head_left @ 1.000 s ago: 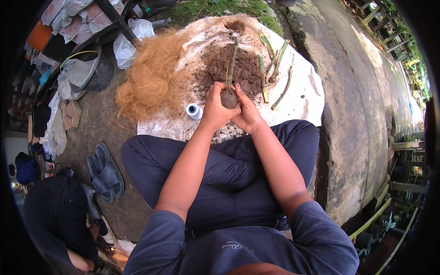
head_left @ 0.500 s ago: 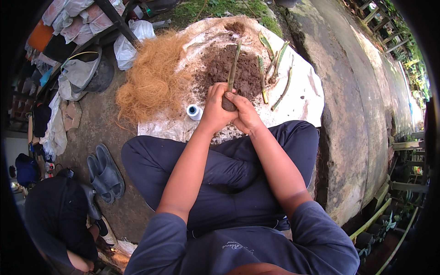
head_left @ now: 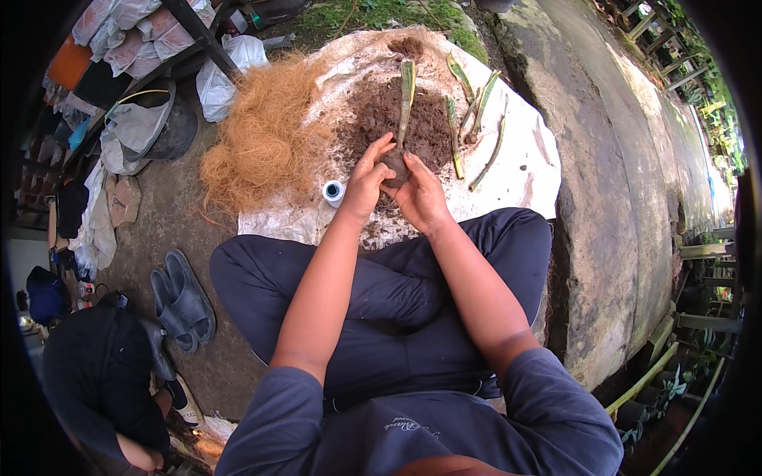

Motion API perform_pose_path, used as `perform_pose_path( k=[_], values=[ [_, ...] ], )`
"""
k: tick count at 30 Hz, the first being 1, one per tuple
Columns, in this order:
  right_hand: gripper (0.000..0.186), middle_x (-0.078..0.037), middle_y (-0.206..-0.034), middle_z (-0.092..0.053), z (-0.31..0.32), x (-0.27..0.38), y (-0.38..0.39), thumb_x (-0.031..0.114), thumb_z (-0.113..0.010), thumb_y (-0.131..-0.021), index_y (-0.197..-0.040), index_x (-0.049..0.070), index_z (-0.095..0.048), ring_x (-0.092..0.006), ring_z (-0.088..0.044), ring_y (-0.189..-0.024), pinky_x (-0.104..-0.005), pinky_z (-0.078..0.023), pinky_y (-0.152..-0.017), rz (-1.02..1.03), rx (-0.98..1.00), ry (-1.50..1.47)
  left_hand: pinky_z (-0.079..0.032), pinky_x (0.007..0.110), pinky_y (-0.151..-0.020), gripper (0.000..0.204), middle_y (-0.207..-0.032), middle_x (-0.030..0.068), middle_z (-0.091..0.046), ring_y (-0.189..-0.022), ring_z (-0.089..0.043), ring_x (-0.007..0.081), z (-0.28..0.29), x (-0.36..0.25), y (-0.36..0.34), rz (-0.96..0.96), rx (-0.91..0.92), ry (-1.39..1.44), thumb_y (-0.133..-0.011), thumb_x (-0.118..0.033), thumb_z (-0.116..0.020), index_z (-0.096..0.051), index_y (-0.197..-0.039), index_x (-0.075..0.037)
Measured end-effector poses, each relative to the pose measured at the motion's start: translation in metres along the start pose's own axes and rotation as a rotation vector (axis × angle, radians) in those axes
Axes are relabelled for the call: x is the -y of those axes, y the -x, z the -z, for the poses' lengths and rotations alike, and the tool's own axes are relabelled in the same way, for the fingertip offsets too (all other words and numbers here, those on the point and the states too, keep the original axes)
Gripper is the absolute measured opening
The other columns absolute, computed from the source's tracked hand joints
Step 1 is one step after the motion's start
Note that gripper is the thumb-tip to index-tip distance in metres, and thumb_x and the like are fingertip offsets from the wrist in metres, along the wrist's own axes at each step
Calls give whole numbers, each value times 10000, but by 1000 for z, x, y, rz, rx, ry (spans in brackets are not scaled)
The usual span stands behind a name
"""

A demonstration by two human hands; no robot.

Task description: The person sits cross-legged and repeatedly wraps small plant cuttings with a fibrous material, securing them with soil. The hands pick up each cutting, coil the fiber around it, and press soil onto the base to hold the wrapping in place.

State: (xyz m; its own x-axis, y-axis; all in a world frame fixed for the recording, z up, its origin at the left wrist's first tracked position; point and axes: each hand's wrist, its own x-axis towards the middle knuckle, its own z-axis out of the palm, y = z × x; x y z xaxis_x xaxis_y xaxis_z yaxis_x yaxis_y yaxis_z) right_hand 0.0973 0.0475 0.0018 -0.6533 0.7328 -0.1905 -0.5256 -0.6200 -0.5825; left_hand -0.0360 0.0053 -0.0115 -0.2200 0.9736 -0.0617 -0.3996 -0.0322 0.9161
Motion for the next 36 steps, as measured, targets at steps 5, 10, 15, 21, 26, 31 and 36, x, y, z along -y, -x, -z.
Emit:
perform_pose_path(
  k=[5,10,15,21,26,31,36],
  values=[
    [288,-80,-1265,-608,21,-11,-8,254,-519,-1082,-1326,100,-514,-165,-621,-1131,-365,-509,-959,87,-27,132,-436,324,-1100,631,-1475,107,-510,-1319,-537,197,-10,20,5,-31,-7,-20,-977,-224,-472,-391,-1578,-46],
    [308,-63,-1241,-605,4,-4,1,198,-514,-1043,-1326,76,-519,-156,-613,-1132,-330,-484,-988,115,25,121,-429,341,-1103,627,-1475,125,-446,-1337,-512,232,-28,11,10,-13,-77,44,-1054,-367,-469,-343,-1620,-128],
    [347,-56,-1227,-597,3,-8,3,163,-497,-1008,-1336,50,-509,-134,-597,-1116,-306,-475,-981,195,25,207,-504,330,-1005,597,-1424,104,-484,-1289,-544,219,-24,7,14,32,4,171,-1013,-264,-458,-367,-1594,-161],
    [303,-35,-1169,-611,19,-15,-2,127,-505,-1006,-1303,73,-531,-118,-622,-1046,-292,-519,-891,208,-1,359,-500,296,-954,483,-1321,53,-563,-1172,-572,156,-27,2,16,-9,21,59,-985,-169,-442,-488,-1460,-94],
    [299,-45,-1100,-631,11,-17,-1,151,-469,-1015,-1277,35,-552,-91,-592,-985,-274,-494,-897,299,-37,445,-454,296,-1013,444,-1292,55,-580,-1138,-575,138,-28,1,15,-81,28,78,-982,-147,-437,-532,-1401,-36],
    [286,-58,-1115,-646,11,-17,-2,147,-484,-1014,-1264,34,-564,-119,-617,-1023,-288,-500,-922,260,-24,298,-445,302,-1030,450,-1309,68,-570,-1171,-562,151,-25,6,12,-74,6,73,-982,-141,-441,-526,-1412,-38],
    [297,-69,-1158,-646,-4,-12,2,194,-485,-1032,-1290,59,-544,-189,-639,-1072,-347,-512,-962,132,-68,-133,-448,302,-1028,451,-1321,86,-565,-1174,-567,166,-35,16,12,-72,-190,75,-1041,-223,-514,-497,-1448,-28]
  ],
)
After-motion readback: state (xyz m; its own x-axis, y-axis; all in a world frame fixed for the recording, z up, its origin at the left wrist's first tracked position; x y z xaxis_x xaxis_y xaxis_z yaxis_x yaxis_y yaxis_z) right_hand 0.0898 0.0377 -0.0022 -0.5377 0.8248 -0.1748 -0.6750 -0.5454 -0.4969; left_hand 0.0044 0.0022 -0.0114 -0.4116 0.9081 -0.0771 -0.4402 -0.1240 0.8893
